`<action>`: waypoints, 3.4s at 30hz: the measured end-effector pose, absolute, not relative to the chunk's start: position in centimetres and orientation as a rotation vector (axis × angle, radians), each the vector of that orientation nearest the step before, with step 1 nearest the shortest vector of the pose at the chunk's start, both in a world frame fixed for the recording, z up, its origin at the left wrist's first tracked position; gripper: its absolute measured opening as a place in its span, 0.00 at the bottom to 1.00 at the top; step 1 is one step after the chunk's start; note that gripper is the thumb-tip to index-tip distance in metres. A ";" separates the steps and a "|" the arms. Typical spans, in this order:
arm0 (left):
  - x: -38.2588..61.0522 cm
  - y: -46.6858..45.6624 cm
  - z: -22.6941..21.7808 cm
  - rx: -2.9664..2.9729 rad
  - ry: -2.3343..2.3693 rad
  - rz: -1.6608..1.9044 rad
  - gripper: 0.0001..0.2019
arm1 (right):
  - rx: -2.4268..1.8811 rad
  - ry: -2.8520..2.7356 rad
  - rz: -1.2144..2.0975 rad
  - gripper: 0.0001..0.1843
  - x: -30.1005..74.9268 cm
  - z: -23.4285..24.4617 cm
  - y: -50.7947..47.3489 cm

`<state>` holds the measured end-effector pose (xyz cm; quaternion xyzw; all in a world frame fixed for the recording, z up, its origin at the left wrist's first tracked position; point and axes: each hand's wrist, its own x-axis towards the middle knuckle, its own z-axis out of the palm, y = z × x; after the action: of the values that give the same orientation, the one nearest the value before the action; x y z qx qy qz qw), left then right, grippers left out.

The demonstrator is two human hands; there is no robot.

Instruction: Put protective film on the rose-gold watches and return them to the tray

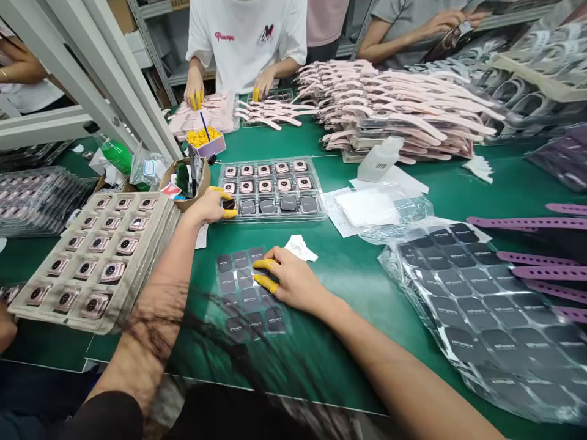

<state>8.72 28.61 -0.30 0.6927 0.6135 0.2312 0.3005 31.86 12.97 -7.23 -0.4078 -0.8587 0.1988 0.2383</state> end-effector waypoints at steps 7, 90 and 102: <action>11.2 26.8 -0.7 1.980 1.939 0.623 0.13 | -1.118 -2.363 0.538 0.16 31.8 -7.3 13.0; 13.8 14.9 -4.2 0.910 1.063 0.777 0.30 | -1.612 -2.026 0.471 0.15 38.6 -5.2 15.4; 14.0 14.6 -4.8 1.047 1.104 0.721 0.29 | -1.031 -2.026 0.410 0.02 33.8 -5.4 14.3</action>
<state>13.98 14.64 -4.77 0.4639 0.4891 0.3195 0.6660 33.78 14.32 -5.40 -0.4084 -0.8023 0.1624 0.4040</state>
